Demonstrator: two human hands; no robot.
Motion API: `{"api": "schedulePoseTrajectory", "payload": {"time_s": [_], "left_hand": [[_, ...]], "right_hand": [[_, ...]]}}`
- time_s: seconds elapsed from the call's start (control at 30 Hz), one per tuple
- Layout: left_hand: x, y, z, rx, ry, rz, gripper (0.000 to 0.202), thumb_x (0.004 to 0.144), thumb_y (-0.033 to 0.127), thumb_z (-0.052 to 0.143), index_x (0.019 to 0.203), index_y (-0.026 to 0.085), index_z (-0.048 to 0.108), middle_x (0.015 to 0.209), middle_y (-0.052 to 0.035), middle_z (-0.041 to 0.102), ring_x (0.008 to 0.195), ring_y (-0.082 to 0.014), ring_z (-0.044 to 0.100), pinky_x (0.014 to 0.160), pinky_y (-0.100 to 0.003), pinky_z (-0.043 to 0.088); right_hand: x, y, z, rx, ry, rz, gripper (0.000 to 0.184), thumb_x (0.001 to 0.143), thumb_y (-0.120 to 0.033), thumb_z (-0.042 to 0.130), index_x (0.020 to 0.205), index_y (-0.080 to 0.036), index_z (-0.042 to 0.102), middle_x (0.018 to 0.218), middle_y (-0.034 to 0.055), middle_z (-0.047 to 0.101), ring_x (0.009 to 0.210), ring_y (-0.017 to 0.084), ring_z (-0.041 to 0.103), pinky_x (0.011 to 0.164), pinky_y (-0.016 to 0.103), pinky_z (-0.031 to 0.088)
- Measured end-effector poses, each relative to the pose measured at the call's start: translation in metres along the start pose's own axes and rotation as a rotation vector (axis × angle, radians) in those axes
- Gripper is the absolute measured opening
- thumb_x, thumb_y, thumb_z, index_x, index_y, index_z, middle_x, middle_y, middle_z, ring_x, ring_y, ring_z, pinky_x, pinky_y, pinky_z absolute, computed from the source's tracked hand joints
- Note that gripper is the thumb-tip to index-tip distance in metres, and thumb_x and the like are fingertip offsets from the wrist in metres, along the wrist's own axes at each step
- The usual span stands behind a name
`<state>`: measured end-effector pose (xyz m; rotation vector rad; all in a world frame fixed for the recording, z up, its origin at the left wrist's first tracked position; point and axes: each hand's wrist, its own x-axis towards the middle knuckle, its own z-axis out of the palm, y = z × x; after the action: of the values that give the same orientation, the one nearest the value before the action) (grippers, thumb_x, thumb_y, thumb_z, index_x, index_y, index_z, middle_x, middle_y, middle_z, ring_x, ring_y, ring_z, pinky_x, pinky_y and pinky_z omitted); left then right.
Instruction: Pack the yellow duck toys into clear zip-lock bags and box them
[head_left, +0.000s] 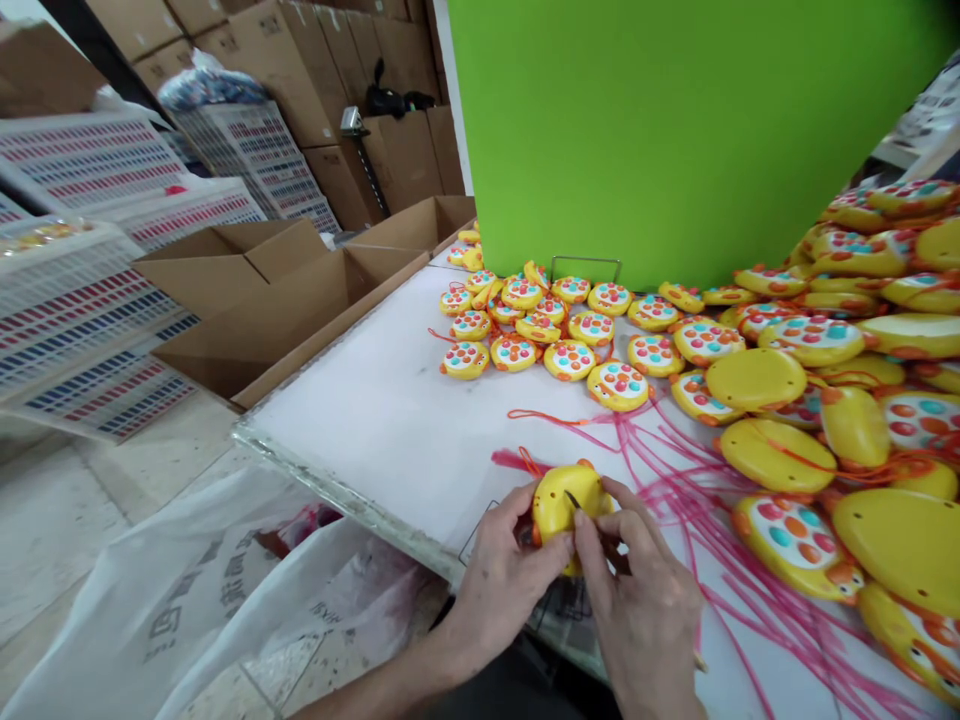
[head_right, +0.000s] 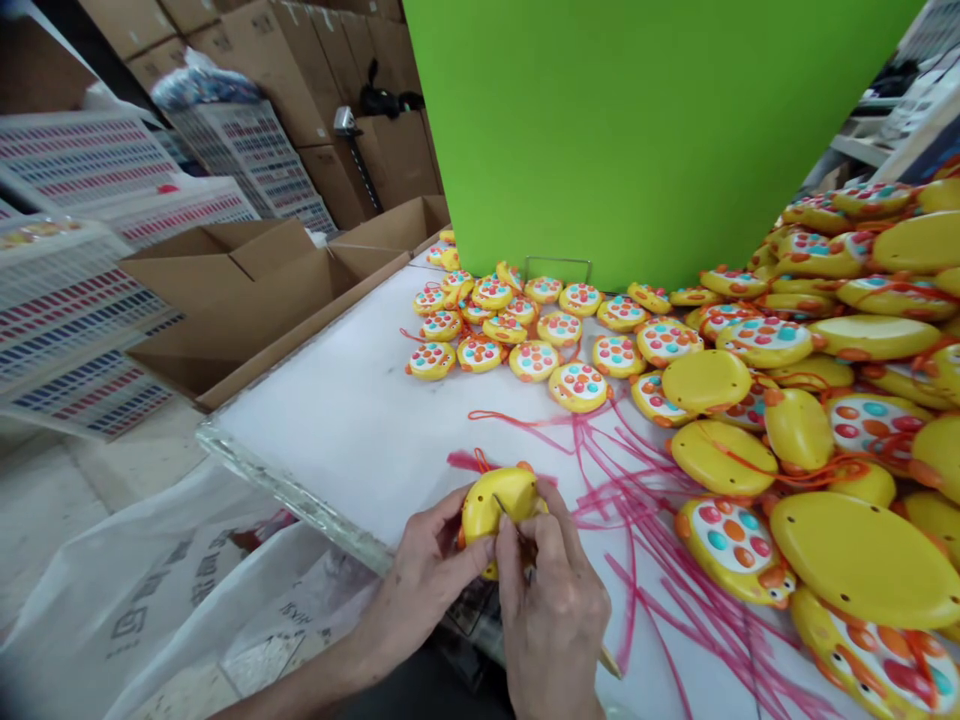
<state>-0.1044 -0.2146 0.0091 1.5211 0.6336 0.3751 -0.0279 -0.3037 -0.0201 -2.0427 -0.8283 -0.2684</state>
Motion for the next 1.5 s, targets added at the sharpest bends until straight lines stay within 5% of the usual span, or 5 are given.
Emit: {"api": "schedulePoseTrajectory", "payload": {"time_s": [0.97, 1.5], "left_hand": [[-0.0039, -0.0012, -0.0027, 0.009, -0.014, -0.007, 0.043, 0.081, 0.018, 0.053, 0.124, 0.016, 0.052, 0.11, -0.0068, 0.06, 0.093, -0.0198, 0.055, 0.083, -0.027, 0.045], [-0.004, -0.0044, -0.0053, -0.009, 0.002, -0.006, 0.041, 0.078, 0.018, 0.056, 0.119, 0.015, 0.056, 0.108, -0.0077, 0.062, 0.097, -0.0219, 0.056, 0.086, -0.029, 0.045]], "right_hand": [[-0.0014, 0.0073, -0.0002, 0.041, 0.01, -0.095, 0.022, 0.084, -0.031, 0.056, 0.066, -0.019, 0.053, 0.109, 0.0078, 0.066, 0.045, 0.005, 0.058, 0.045, 0.017, 0.047], [-0.0002, 0.006, 0.0008, 0.072, -0.036, -0.023, 0.019, 0.084, -0.03, 0.055, 0.068, -0.019, 0.052, 0.103, 0.0057, 0.067, 0.05, 0.006, 0.059, 0.049, 0.017, 0.048]]}}
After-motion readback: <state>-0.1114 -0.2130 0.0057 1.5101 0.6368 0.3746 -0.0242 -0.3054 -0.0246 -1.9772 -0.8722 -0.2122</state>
